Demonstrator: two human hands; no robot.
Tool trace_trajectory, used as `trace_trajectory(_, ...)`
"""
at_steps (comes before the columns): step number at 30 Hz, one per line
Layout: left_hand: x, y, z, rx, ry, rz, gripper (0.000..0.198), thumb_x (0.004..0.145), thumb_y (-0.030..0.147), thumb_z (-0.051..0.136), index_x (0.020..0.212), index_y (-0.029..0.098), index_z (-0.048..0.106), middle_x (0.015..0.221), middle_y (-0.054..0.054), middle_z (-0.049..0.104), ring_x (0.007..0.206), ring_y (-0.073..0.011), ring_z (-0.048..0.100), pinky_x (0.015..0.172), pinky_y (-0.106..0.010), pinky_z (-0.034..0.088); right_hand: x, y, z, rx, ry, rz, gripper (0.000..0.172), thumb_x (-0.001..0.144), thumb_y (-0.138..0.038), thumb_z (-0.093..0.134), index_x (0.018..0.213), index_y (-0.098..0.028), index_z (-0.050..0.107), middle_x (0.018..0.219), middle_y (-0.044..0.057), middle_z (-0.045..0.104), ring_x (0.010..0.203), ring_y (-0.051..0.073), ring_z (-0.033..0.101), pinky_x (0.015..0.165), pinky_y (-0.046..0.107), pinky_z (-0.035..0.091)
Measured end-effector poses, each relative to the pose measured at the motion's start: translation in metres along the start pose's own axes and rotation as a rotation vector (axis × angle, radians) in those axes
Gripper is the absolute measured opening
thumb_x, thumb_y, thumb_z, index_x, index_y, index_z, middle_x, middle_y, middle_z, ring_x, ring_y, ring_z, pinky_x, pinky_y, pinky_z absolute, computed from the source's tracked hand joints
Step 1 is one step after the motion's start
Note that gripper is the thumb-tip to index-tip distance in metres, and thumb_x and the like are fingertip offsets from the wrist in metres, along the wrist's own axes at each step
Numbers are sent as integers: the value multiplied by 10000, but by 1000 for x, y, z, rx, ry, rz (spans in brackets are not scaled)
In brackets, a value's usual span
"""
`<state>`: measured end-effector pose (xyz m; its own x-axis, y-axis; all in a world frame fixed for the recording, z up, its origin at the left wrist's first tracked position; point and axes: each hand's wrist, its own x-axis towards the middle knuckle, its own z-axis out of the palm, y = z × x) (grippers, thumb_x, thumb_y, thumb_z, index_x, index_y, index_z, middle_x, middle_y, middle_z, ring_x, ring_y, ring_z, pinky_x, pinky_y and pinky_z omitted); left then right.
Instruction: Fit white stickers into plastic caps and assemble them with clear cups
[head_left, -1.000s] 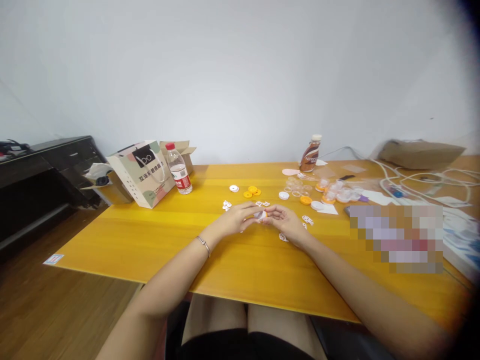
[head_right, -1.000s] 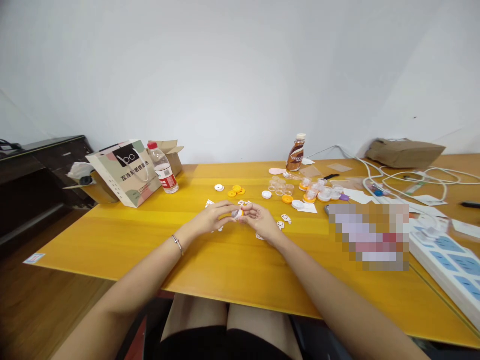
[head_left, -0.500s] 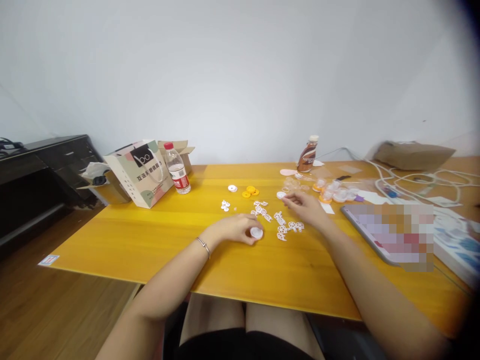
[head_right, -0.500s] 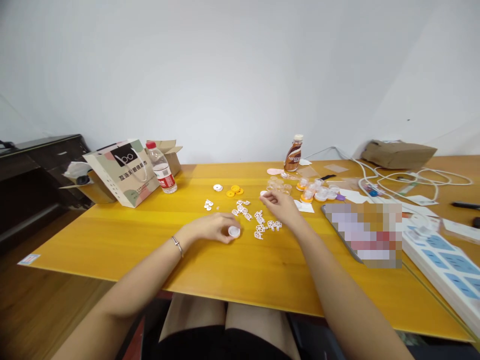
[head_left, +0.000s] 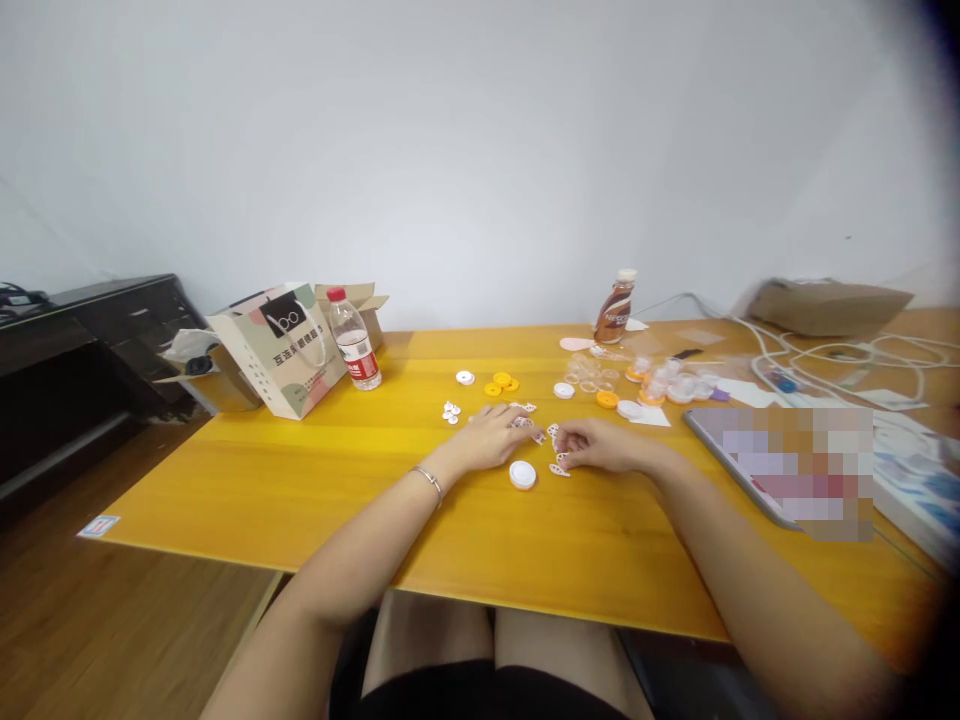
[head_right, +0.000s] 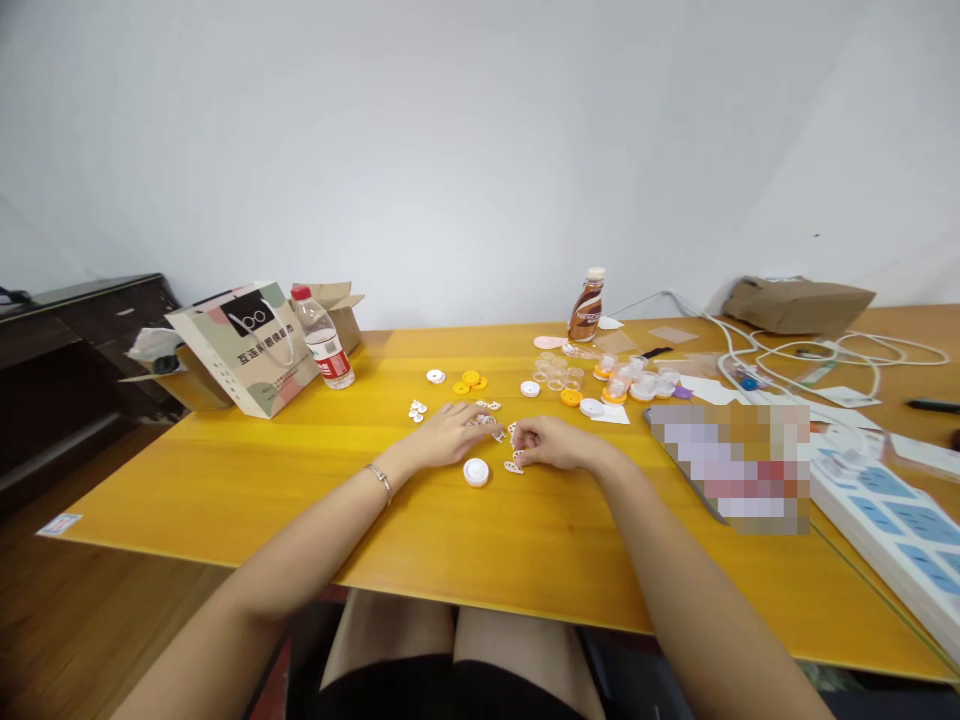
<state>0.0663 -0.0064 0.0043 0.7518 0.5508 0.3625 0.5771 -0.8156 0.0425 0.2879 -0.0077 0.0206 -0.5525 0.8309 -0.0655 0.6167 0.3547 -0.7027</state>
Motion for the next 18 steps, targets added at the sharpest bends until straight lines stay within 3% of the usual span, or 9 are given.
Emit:
trace_trajectory(4, 6, -3, 9, 11, -18, 57, 232, 865, 218, 416, 1018, 214, 589, 1068, -93, 547, 1022, -215, 474, 824, -329, 359, 5, 0, 9, -2, 32, -8, 179, 578, -342, 653, 676, -200, 607, 554, -35, 519, 532, 115, 452, 494, 227, 337)
trace_trajectory(10, 4, -1, 7, -77, 69, 28, 161, 829, 174, 443, 881, 181, 595, 980, -82, 579, 949, -196, 504, 809, -320, 372, 7, -7, 12, 117, 178, -17, 241, 624, -423, 631, 662, -192, 576, 525, -43, 506, 493, 101, 435, 476, 222, 330)
trace_trajectory(14, -4, 1, 1, -304, 162, -124, 114, 771, 148, 474, 851, 158, 556, 867, -51, 590, 820, -154, 528, 748, -270, 406, 9, -13, 16, 320, 266, 15, 273, 633, -438, 639, 671, -185, 543, 488, -60, 503, 425, 74, 402, 446, 215, 309)
trace_trajectory(18, -9, 0, -1, -585, 211, -342, 102, 779, 216, 479, 816, 140, 537, 711, 3, 567, 614, -90, 495, 596, -203, 398, 12, -16, 26, 590, 294, 38, 287, 618, -403, 677, 683, -181, 506, 519, -49, 557, 450, 74, 465, 466, 208, 346)
